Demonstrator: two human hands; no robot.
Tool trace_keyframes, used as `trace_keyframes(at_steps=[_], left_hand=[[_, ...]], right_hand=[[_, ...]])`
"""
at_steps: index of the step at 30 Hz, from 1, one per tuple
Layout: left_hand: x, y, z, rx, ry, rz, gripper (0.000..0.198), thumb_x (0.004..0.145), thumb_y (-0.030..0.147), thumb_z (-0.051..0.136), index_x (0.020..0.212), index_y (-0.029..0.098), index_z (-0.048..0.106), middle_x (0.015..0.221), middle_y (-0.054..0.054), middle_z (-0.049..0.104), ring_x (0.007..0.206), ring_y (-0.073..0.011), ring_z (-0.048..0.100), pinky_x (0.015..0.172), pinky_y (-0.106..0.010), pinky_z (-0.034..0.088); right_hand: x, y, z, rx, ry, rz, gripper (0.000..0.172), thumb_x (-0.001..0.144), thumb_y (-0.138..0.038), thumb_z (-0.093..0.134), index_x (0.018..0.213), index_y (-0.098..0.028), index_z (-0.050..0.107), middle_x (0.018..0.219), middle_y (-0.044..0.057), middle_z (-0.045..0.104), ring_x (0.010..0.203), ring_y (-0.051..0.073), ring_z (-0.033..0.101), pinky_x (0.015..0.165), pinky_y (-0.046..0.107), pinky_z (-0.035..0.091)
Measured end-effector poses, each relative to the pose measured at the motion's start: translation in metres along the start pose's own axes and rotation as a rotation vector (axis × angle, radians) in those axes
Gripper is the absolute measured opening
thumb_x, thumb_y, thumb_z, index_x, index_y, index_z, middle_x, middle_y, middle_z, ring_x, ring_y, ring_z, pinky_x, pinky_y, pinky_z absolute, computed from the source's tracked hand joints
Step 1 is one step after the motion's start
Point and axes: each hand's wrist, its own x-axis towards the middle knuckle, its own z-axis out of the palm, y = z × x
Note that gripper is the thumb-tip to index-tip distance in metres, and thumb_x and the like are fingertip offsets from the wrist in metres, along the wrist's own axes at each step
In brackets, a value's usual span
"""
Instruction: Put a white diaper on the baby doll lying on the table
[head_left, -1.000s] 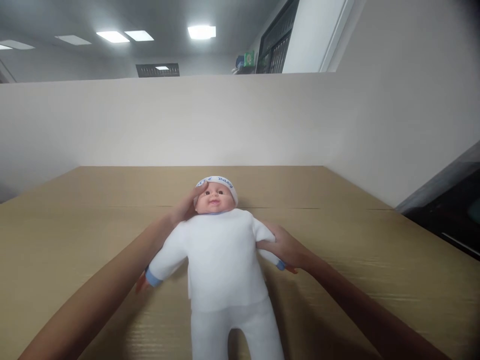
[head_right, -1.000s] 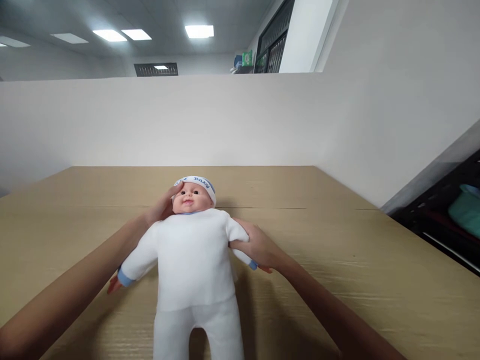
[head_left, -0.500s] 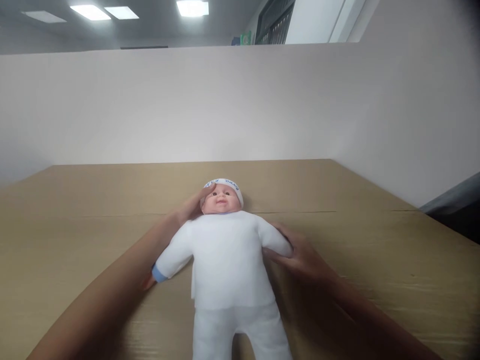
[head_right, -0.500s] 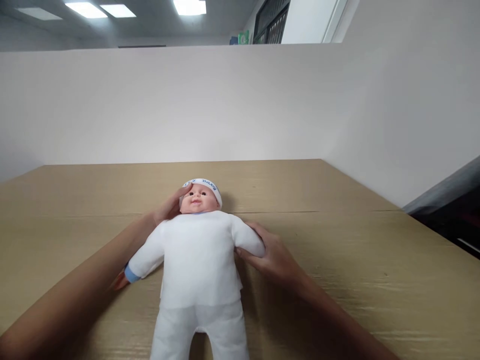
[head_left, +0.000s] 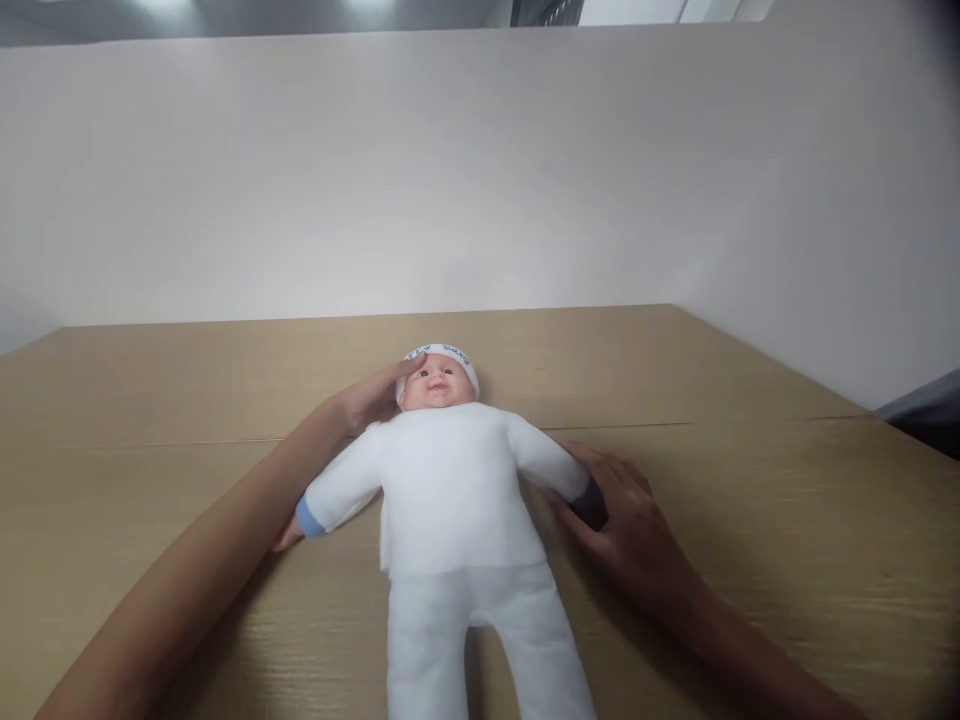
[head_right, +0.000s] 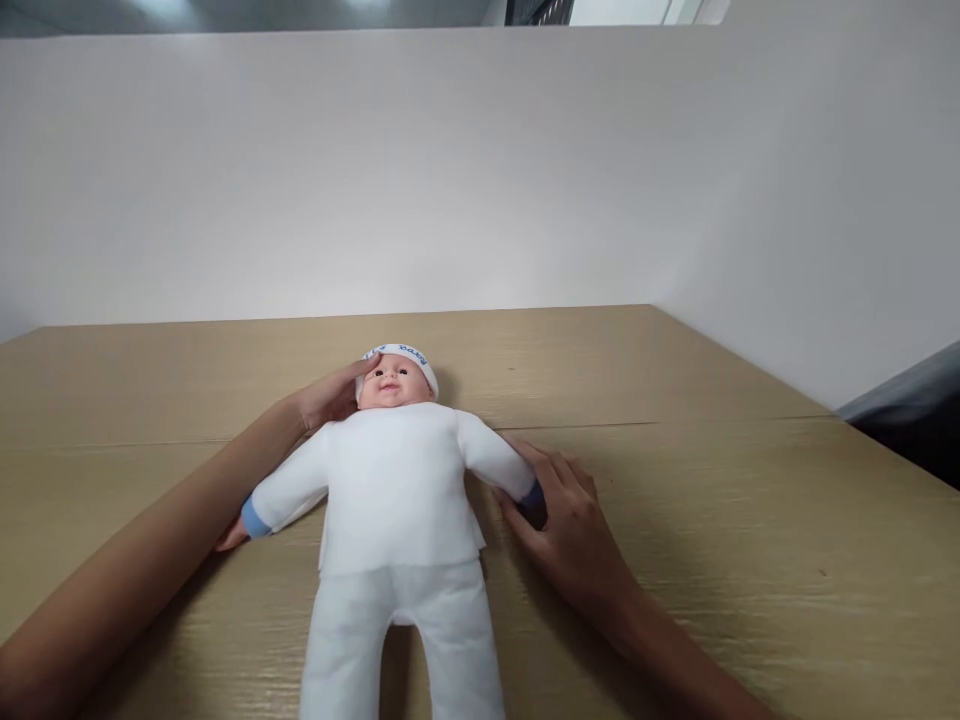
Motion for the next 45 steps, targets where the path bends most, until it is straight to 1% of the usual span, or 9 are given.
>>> trace_keyframes(at_steps=[6, 14, 17, 23, 28, 32, 37, 41, 45], left_hand=[[0.021, 0.012, -0.020, 0.111, 0.042, 0.056, 0.071, 0.091, 0.079, 0.065, 0.132, 0.022, 0.077, 0.139, -0.015, 0.077, 0.143, -0.0388, 0.064, 0.123, -0.047, 0.050], [0.046, 0.033, -0.034, 0.126, -0.023, 0.109, 0.073, 0.093, 0.081, 0.060, 0.132, 0.021, 0.077, 0.139, -0.015, 0.077, 0.145, -0.0382, 0.062, 0.127, -0.047, 0.046], [0.058, 0.038, -0.039, 0.144, -0.028, 0.121, 0.073, 0.095, 0.081, 0.058, 0.131, 0.020, 0.078, 0.138, -0.014, 0.078, 0.146, -0.0373, 0.061, 0.128, -0.046, 0.045], [0.084, 0.048, -0.050, 0.178, 0.014, 0.137, 0.072, 0.093, 0.079, 0.063, 0.132, 0.021, 0.077, 0.137, -0.016, 0.078, 0.146, -0.0383, 0.061, 0.127, -0.047, 0.045], [0.092, 0.051, -0.062, 0.235, 0.018, 0.098, 0.074, 0.091, 0.081, 0.063, 0.134, 0.023, 0.077, 0.137, -0.016, 0.078, 0.144, -0.0399, 0.062, 0.125, -0.050, 0.047], [0.089, 0.053, -0.063, 0.241, 0.034, 0.107, 0.072, 0.092, 0.080, 0.061, 0.132, 0.022, 0.078, 0.137, -0.016, 0.078, 0.143, -0.0404, 0.063, 0.123, -0.050, 0.048], [0.088, 0.055, -0.059, 0.250, 0.020, 0.093, 0.077, 0.093, 0.085, 0.055, 0.130, 0.021, 0.078, 0.138, -0.016, 0.077, 0.142, -0.0405, 0.064, 0.123, -0.050, 0.049], [0.090, 0.055, -0.065, 0.355, 0.143, 0.088, 0.079, 0.087, 0.089, 0.058, 0.131, 0.026, 0.079, 0.140, -0.015, 0.077, 0.139, -0.0402, 0.066, 0.122, -0.049, 0.049], [0.085, 0.057, -0.070, 0.469, 0.210, 0.095, 0.077, 0.086, 0.089, 0.059, 0.128, 0.027, 0.079, 0.133, -0.015, 0.079, 0.131, -0.0395, 0.070, 0.113, -0.045, 0.055]], right_hand=[[-0.001, 0.001, 0.004, -0.092, 0.098, -0.036, 0.061, 0.103, -0.042, 0.063, 0.160, -0.034, 0.044, 0.151, 0.013, 0.060, 0.134, 0.042, 0.058, 0.115, 0.066, 0.045], [-0.001, -0.009, -0.001, -0.038, 0.130, -0.062, 0.059, 0.103, -0.037, 0.063, 0.159, -0.043, 0.047, 0.154, 0.008, 0.060, 0.143, 0.043, 0.056, 0.118, 0.071, 0.047], [-0.007, -0.010, -0.002, 0.037, 0.049, -0.111, 0.060, 0.102, -0.033, 0.064, 0.159, -0.041, 0.050, 0.157, 0.007, 0.058, 0.147, 0.041, 0.055, 0.118, 0.065, 0.053], [-0.019, -0.020, -0.001, 0.116, -0.246, -0.339, 0.075, 0.098, -0.018, 0.063, 0.167, -0.042, 0.045, 0.165, 0.006, 0.055, 0.156, 0.037, 0.049, 0.113, 0.048, 0.064], [-0.022, -0.024, 0.000, 0.106, -0.271, -0.365, 0.077, 0.096, -0.022, 0.067, 0.167, -0.042, 0.045, 0.174, 0.004, 0.045, 0.161, 0.036, 0.043, 0.116, 0.047, 0.061], [-0.019, -0.023, 0.002, 0.077, -0.290, -0.343, 0.078, 0.096, -0.024, 0.066, 0.168, -0.042, 0.043, 0.181, 0.002, 0.031, 0.157, 0.035, 0.048, 0.113, 0.045, 0.062], [-0.013, -0.026, 0.005, 0.049, -0.279, -0.328, 0.081, 0.094, -0.022, 0.059, 0.170, -0.043, 0.039, 0.178, -0.003, 0.033, 0.157, 0.035, 0.047, 0.117, 0.048, 0.059], [-0.011, -0.026, 0.004, 0.013, -0.320, -0.346, 0.086, 0.093, -0.017, 0.057, 0.173, -0.040, 0.033, 0.181, 0.000, 0.026, 0.158, 0.036, 0.045, 0.119, 0.051, 0.057], [-0.012, -0.023, 0.007, 0.027, -0.317, -0.350, 0.082, 0.095, -0.020, 0.056, 0.172, -0.039, 0.036, 0.182, -0.001, 0.023, 0.158, 0.037, 0.045, 0.118, 0.051, 0.058]])
